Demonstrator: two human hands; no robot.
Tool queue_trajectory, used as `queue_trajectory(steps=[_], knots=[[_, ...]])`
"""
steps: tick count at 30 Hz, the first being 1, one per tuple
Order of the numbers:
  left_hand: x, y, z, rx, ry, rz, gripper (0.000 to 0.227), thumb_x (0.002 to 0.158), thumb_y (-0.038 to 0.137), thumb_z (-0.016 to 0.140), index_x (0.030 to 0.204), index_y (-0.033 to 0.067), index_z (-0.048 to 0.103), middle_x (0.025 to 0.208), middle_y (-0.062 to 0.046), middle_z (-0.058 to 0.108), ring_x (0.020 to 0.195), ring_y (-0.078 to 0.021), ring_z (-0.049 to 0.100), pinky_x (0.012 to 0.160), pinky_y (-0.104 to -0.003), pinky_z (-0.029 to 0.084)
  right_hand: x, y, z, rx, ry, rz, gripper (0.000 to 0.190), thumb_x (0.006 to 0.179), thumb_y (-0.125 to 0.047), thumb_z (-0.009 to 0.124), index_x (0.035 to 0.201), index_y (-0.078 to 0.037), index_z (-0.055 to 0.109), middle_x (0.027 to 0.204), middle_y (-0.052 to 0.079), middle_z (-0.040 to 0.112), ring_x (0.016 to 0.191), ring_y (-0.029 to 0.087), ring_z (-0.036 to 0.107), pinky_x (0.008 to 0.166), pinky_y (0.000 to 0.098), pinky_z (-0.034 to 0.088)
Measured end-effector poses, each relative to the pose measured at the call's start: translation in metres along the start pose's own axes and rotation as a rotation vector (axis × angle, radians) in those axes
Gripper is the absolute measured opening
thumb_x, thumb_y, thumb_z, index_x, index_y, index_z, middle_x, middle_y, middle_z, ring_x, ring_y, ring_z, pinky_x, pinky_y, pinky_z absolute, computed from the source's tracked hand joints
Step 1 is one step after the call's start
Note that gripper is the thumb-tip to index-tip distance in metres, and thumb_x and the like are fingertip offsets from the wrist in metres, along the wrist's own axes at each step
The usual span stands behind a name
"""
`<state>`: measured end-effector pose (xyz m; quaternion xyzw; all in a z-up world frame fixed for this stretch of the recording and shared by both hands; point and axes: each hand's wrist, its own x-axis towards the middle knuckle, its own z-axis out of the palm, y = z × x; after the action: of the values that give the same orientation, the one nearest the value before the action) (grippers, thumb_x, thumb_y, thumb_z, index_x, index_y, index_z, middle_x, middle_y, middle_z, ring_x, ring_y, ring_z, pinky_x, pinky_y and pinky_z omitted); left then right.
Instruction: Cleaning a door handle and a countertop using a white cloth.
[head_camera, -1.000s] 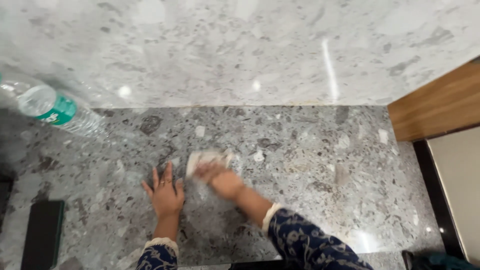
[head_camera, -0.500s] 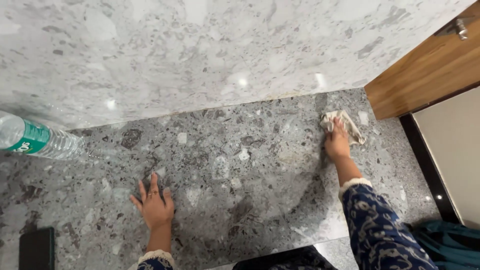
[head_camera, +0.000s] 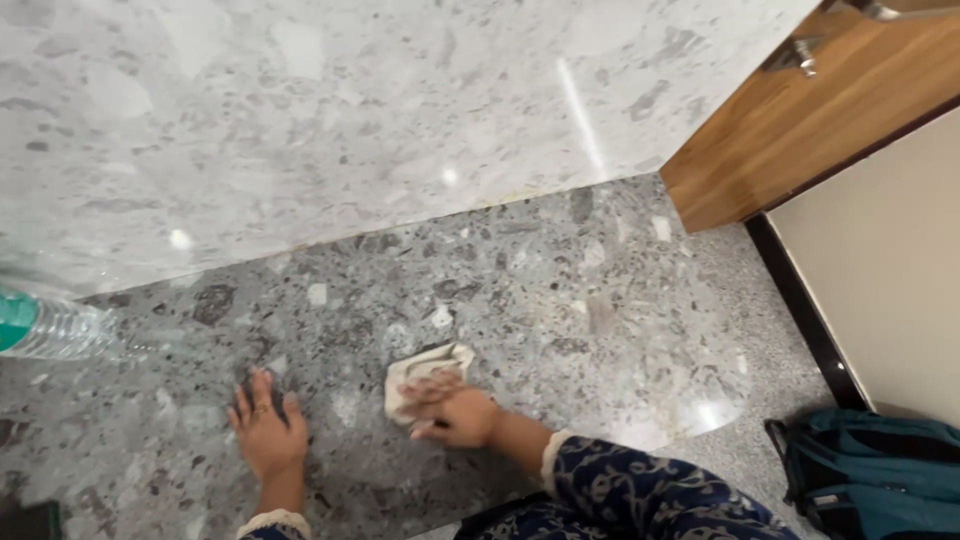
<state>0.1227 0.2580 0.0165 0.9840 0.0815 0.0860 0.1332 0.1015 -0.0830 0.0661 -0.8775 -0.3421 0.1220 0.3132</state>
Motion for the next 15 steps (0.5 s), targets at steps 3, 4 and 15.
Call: queue_trajectory(steps=[3,4,15], knots=[[-0.001,0.003,-0.001,-0.014,0.13,0.083,0.073,0.099,0.022,0.055,0.166,-0.0002,0.034,0.141,-0.015,0.066,0.146,-0.0434,0.047,0.124,-0.054,0.029,-0.003,0.009,-0.018,-0.049,0.011,-0.058,0.045,0.095,-0.04,0.06,0.136,-0.021,0.06,0.165,0.005,0.038,0.15,0.027,0.039,0.122,0.0487,0.025],[0.0,0.006,-0.003,-0.054,0.141,0.086,0.07,0.1,0.021,0.053,0.164,-0.0038,0.036,0.139,-0.019,0.066,0.142,-0.0449,0.049,0.123,-0.054,0.031,-0.003,0.02,-0.038,-0.104,0.018,0.116,0.042,0.094,-0.036,0.052,0.133,-0.024,0.06,0.161,0.009,0.039,0.145,0.032,0.036,0.12,0.0543,0.026],[-0.017,0.042,0.0,0.024,0.27,0.249,0.061,0.101,0.014,0.058,0.16,0.0035,0.052,0.122,-0.004,0.076,0.131,-0.0371,0.064,0.125,-0.05,0.04,-0.207,0.229,-0.176,-0.282,0.337,1.003,0.065,0.1,-0.052,0.032,0.16,-0.029,0.027,0.172,0.004,0.012,0.157,0.023,0.01,0.126,0.0485,0.01]])
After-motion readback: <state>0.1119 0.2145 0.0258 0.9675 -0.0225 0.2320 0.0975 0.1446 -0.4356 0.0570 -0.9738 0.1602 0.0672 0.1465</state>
